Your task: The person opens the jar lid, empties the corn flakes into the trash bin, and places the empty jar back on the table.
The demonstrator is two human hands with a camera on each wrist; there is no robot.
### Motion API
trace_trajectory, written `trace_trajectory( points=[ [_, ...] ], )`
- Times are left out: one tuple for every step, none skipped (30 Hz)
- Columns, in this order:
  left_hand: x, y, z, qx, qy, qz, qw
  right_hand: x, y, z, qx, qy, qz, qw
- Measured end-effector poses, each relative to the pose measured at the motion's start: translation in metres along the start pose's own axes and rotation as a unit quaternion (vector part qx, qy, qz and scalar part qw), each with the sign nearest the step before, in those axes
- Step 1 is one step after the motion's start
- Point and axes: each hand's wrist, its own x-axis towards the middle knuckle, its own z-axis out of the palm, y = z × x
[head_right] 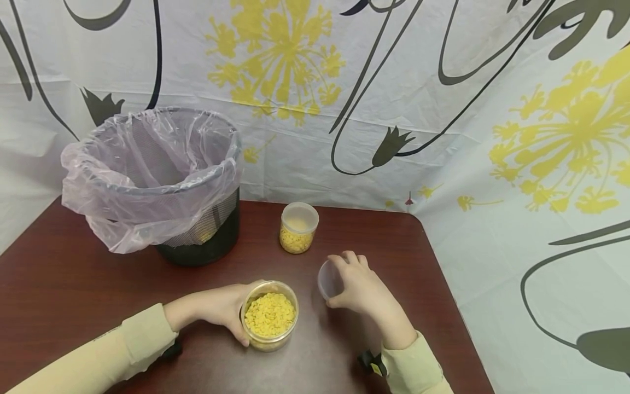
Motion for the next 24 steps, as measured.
trace_trajectory(
  points=[
    [0.000,0.000,0.000,-0.002,0.000,0.001,1.0000,0.000,0.001,0.001,0.002,-0.001,0.003,1.0000],
    [0.000,0.000,0.000,-0.002,0.000,0.002,1.0000,0.000,0.002,0.002,0.004,-0.003,0.007,1.0000],
    [0.000,0.000,0.000,-0.005,-0.001,0.002,1.0000,0.000,0.003,0.003,0.006,-0.004,0.010,0.9999],
    [0.000,0.000,0.000,-0.005,-0.001,0.001,1.0000,0.000,0.005,0.005,0.006,-0.004,0.013,0.9999],
    [0.000,0.000,0.000,-0.005,0.000,0.000,1.0000,-0.001,0.006,0.006,0.007,-0.005,0.017,0.9998],
    [0.000,0.000,0.000,-0.005,0.000,0.001,1.0000,-0.001,0.007,0.007,0.007,-0.006,0.019,0.9998],
    [0.000,0.001,0.000,-0.004,0.000,0.000,1.0000,-0.001,0.008,0.008,0.007,-0.005,0.022,0.9997],
    [0.000,0.001,0.000,-0.004,-0.001,0.000,1.0000,-0.001,0.009,0.009,0.007,-0.005,0.024,0.9997],
    [0.000,0.001,0.000,-0.004,-0.001,-0.001,1.0000,-0.001,0.011,0.010,0.007,-0.005,0.027,0.9996],
    [0.000,0.000,0.000,-0.002,0.000,0.001,1.0000,-0.001,0.012,0.011,0.006,-0.005,0.029,0.9995],
    [0.000,0.000,0.000,-0.002,0.000,0.002,1.0000,-0.001,0.013,0.012,0.006,-0.006,0.032,0.9995],
    [0.000,0.001,0.000,-0.002,0.000,0.002,1.0000,0.000,0.014,0.014,0.006,-0.007,0.035,0.9994],
    [0.000,0.001,0.000,-0.003,-0.001,0.003,1.0000,0.000,0.015,0.015,0.007,-0.008,0.038,0.9992],
    [0.000,0.000,0.000,-0.004,0.000,0.002,1.0000,0.000,0.017,0.017,0.007,-0.010,0.041,0.9991],
    [0.000,0.001,0.000,-0.004,0.000,0.004,1.0000,0.000,0.018,0.019,0.008,-0.012,0.043,0.9990],
    [0.000,0.000,0.000,-0.004,0.000,0.004,1.0000,0.000,0.019,0.021,0.008,-0.014,0.046,0.9988],
    [0.000,0.001,0.000,-0.005,0.000,0.001,1.0000,0.001,0.020,0.023,0.008,-0.017,0.048,0.9987],
    [0.000,0.000,0.000,-0.002,0.000,0.002,1.0000,0.001,0.021,0.024,0.009,-0.019,0.051,0.9985],
    [0.000,0.000,0.001,0.001,0.000,0.001,1.0000,0.001,0.022,0.026,0.009,-0.021,0.053,0.9984],
    [0.000,-0.001,0.001,0.004,0.000,0.000,1.0000,0.001,0.023,0.028,0.009,-0.023,0.054,0.9982],
    [0.000,-0.001,0.001,0.007,0.001,0.001,1.0000,0.001,0.024,0.029,0.008,-0.025,0.056,0.9981],
    [0.000,-0.002,0.001,0.009,0.001,0.000,1.0000,0.001,0.024,0.030,0.007,-0.027,0.059,0.9979],
    [0.000,-0.002,0.001,0.010,0.000,0.000,1.0000,0.001,0.024,0.031,0.007,-0.028,0.061,0.9977],
    [0.000,-0.002,0.001,0.009,0.000,0.001,1.0000,0.001,0.025,0.032,0.006,-0.029,0.064,0.9975]
  ],
)
